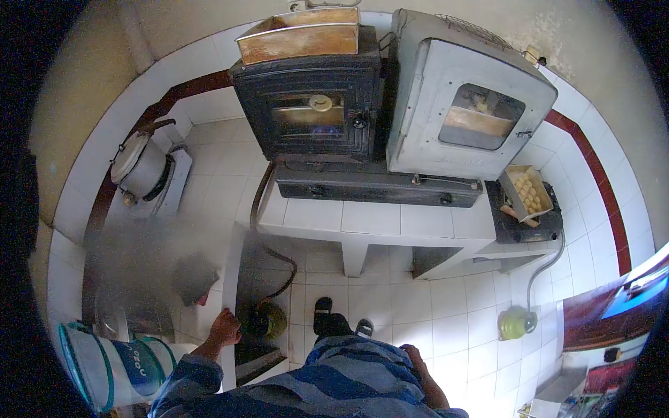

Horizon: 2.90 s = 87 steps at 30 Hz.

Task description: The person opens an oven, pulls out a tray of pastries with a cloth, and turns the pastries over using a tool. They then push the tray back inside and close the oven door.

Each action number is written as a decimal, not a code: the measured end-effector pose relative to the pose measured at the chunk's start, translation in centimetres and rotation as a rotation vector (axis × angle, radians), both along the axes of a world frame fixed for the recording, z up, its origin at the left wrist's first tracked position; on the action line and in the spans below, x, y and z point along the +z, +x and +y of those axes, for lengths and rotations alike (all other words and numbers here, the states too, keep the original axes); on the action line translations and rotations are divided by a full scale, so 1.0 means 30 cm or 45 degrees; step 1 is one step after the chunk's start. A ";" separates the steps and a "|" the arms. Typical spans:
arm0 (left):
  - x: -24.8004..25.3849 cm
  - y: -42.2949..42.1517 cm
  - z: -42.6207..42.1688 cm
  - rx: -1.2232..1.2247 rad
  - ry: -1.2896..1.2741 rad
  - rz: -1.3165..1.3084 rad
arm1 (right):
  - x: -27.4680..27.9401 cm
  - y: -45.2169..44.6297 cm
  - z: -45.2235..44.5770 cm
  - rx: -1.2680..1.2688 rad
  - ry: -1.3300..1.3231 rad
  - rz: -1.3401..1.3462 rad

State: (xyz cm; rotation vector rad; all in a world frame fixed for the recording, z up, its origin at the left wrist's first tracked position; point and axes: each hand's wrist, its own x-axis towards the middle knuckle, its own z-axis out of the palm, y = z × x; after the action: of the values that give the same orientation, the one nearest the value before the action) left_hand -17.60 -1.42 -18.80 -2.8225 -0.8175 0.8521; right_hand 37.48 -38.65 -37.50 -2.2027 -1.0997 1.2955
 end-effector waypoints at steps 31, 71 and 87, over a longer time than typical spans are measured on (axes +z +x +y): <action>-0.046 -0.031 -0.003 0.013 0.018 -0.021 | -0.001 0.012 0.026 0.067 -0.026 -0.063; 0.008 0.001 -0.006 0.043 0.004 0.056 | 0.117 -0.031 0.067 0.027 -0.210 -0.110; -0.057 -0.048 -0.008 0.103 0.020 -0.024 | 0.262 -0.134 1.203 0.829 0.484 -0.118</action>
State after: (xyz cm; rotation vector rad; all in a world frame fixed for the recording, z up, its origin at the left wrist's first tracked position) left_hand -19.05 -1.66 -20.52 -2.8056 -0.9422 0.8264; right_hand 33.45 -2.57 -29.65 -1.6901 -2.0189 1.0788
